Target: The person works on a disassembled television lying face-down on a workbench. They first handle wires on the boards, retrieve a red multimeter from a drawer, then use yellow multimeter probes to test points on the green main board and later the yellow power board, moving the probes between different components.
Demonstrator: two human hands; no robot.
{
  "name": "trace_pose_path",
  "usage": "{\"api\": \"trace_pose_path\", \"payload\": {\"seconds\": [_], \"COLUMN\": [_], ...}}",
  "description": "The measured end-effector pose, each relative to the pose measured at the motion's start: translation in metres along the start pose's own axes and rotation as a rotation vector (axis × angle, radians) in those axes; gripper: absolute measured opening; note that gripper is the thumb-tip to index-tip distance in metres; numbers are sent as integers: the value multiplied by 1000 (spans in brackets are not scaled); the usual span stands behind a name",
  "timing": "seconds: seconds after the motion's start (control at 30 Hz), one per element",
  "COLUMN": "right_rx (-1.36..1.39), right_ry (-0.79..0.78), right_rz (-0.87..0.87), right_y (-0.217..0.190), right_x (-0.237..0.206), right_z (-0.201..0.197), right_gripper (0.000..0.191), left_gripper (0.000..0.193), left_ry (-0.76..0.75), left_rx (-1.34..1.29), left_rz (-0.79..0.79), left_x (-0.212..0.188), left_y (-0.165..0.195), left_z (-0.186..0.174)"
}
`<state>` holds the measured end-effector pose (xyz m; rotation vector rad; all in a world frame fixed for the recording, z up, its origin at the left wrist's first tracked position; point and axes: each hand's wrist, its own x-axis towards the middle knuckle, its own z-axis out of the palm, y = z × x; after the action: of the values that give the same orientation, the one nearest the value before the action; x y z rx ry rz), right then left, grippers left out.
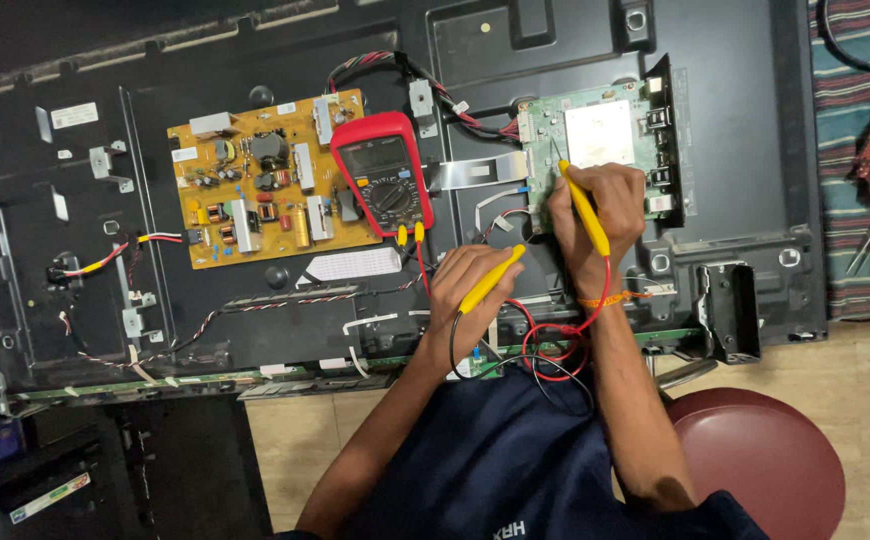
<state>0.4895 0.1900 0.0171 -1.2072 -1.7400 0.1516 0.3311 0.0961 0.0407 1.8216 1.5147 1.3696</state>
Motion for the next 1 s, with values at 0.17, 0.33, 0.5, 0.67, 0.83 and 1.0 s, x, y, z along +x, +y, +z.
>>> {"api": "trace_pose_path", "payload": {"seconds": [0.17,0.33,0.5,0.67,0.83,1.0], "right_rx": [23,24,22,4,5,2], "right_ry": [-19,-23,-24,-29,-29,-16], "right_rz": [28,41,44,27,28,41], "right_y": [-1,-2,-3,-3,-3,-3], "right_x": [0,-1,0,0,0,-1], "right_z": [-1,-2,-1,0,2,0], "right_gripper": [14,14,14,15,16,15], "left_gripper": [22,22,22,23,23,22], "left_ry": [-1,3,5,3,3,2], "left_rx": [14,14,6,-5,-7,-2], "left_rz": [7,9,12,3,2,14], "left_x": [-1,-1,-1,-1,-2,-1], "left_y": [-1,-1,0,2,1,2], "left_z": [1,0,0,-1,-2,-2]}}
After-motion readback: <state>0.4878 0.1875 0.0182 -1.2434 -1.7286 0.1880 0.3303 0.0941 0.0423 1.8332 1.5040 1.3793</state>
